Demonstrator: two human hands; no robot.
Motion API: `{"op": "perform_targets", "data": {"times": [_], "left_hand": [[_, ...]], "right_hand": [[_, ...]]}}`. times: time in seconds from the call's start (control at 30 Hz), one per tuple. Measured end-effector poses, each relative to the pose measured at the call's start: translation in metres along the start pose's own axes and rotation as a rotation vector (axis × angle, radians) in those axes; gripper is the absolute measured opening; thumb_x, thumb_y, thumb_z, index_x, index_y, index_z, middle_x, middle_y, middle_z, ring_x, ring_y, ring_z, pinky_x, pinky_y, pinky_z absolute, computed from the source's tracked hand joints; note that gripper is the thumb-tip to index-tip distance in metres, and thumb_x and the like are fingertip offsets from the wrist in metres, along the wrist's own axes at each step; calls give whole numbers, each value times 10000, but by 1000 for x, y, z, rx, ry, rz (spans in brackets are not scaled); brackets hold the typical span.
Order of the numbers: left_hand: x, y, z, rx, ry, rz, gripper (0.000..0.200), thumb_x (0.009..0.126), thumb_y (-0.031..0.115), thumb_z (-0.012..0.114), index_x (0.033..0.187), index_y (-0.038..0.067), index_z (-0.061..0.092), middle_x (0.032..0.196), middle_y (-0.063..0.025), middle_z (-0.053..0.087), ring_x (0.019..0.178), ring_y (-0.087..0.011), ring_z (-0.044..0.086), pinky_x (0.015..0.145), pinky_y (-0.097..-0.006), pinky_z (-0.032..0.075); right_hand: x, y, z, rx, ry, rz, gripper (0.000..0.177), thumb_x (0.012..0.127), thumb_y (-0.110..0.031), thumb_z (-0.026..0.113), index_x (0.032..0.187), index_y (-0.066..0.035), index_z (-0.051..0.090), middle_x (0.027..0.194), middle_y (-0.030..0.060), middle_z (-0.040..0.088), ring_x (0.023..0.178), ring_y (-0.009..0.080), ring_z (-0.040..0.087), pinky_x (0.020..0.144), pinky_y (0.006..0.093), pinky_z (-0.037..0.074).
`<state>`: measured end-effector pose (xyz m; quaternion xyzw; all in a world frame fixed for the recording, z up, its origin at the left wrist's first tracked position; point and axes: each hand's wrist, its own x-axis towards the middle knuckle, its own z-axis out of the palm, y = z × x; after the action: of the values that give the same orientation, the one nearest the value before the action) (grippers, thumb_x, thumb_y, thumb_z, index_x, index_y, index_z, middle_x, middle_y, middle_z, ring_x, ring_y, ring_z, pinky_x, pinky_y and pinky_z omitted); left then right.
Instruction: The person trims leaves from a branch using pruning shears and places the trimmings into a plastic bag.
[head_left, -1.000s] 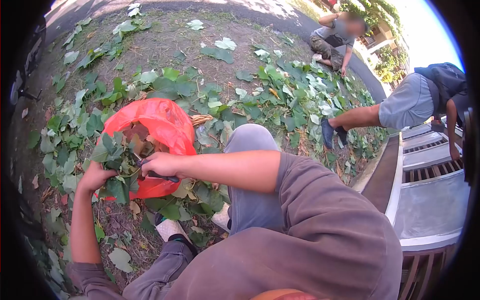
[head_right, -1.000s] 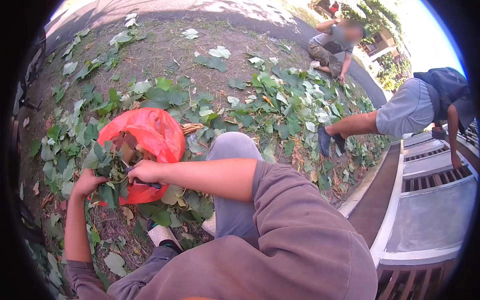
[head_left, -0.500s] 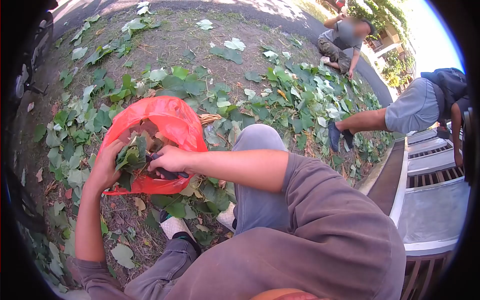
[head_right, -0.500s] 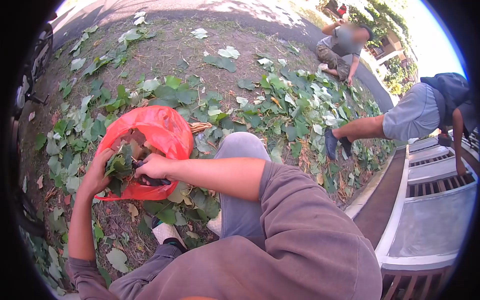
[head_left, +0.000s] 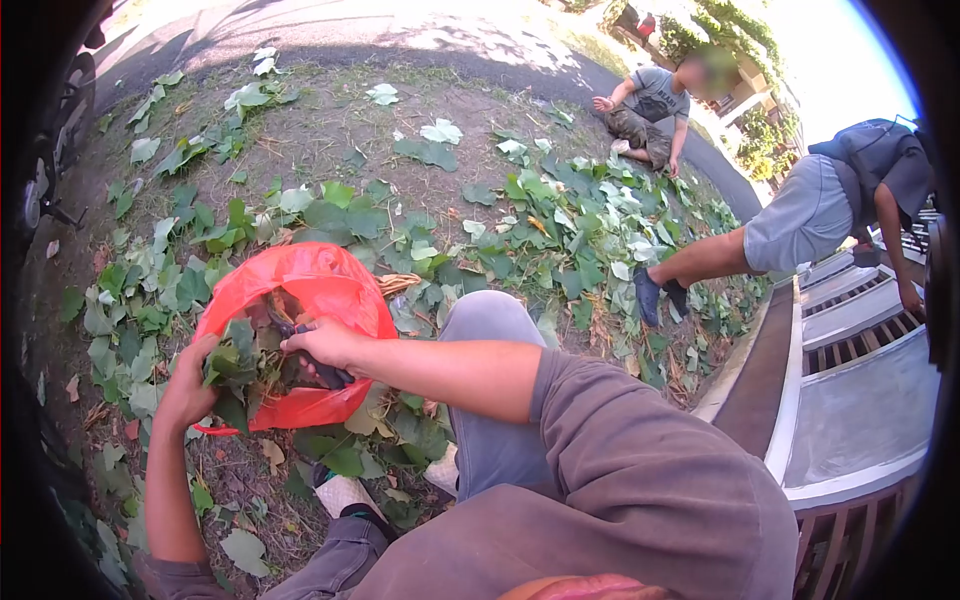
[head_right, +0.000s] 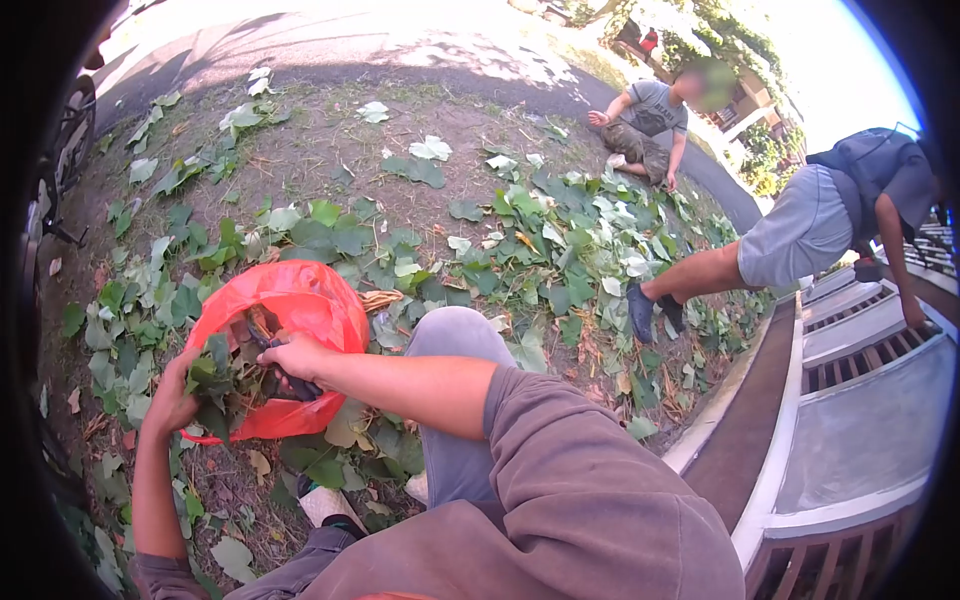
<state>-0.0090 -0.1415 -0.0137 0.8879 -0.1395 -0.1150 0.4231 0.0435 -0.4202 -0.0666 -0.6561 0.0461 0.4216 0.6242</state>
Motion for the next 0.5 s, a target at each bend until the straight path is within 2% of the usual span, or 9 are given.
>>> {"op": "perform_targets", "data": {"times": [0.03,0.07,0.13,0.17,0.2,0.27,0.33,0.4,0.5], "left_hand": [[-4,0,6,-206,68,-102,341,792,-61,679,1127,0,667,1081,-97,714,1023,-234,669,949,-378,517],[-5,-5,7,-205,56,-106,341,792,-61,679,1127,0,667,1081,-97,714,1023,-234,669,949,-378,517],[-6,-26,12,-262,112,-266,312,818,-40,693,1127,-11,668,1098,-100,730,1006,-211,676,918,-387,538],[-8,-39,20,-219,185,-200,330,846,26,711,1171,-19,675,1103,-131,740,1003,-223,686,902,-384,541],[-8,-55,23,-218,180,-209,330,846,26,711,1171,-19,675,1103,-131,740,1003,-223,686,902,-384,541],[-8,-81,26,-208,133,-439,361,887,104,711,1224,-23,677,1124,-150,747,1016,-227,691,899,-383,539],[-9,-86,25,-204,116,-433,378,924,161,698,1241,-44,675,1155,-149,747,1024,-227,693,900,-382,534],[-8,-89,26,-392,167,-523,338,942,153,686,1203,-61,688,1124,-130,748,1006,-217,695,893,-365,530],[-7,-103,30,-583,178,-500,307,960,170,678,1160,-61,708,1084,-99,743,960,-187,687,869,-337,524]], "right_hand": [[0,-5,-5,42,-13,42,224,972,-263,725,975,-46,670,749,24,633,623,130,643,548,305,519],[-1,-6,-4,86,-33,88,244,982,-281,709,994,-42,664,772,35,641,624,143,647,557,316,529],[-4,-3,4,53,-46,77,273,992,-306,689,1015,-36,661,806,54,659,638,162,655,590,325,551],[-5,-1,9,25,-94,110,267,991,-299,691,1022,-36,660,816,54,664,653,162,659,610,316,559],[-5,4,13,1,-143,143,262,990,-292,694,1030,-35,659,825,55,669,668,161,662,629,307,566],[-2,10,13,-19,-175,115,244,988,-278,693,1016,-38,659,854,52,674,702,152,671,654,290,571],[-2,10,13,23,-197,106,229,983,-264,697,1021,-42,653,870,48,671,712,142,668,663,281,574],[3,9,12,30,-198,110,229,977,-259,702,1040,-46,646,874,46,661,718,137,663,671,278,576],[4,13,12,65,-143,112,263,951,-275,714,1022,-30,651,842,42,653,665,147,654,600,300,557]]}}
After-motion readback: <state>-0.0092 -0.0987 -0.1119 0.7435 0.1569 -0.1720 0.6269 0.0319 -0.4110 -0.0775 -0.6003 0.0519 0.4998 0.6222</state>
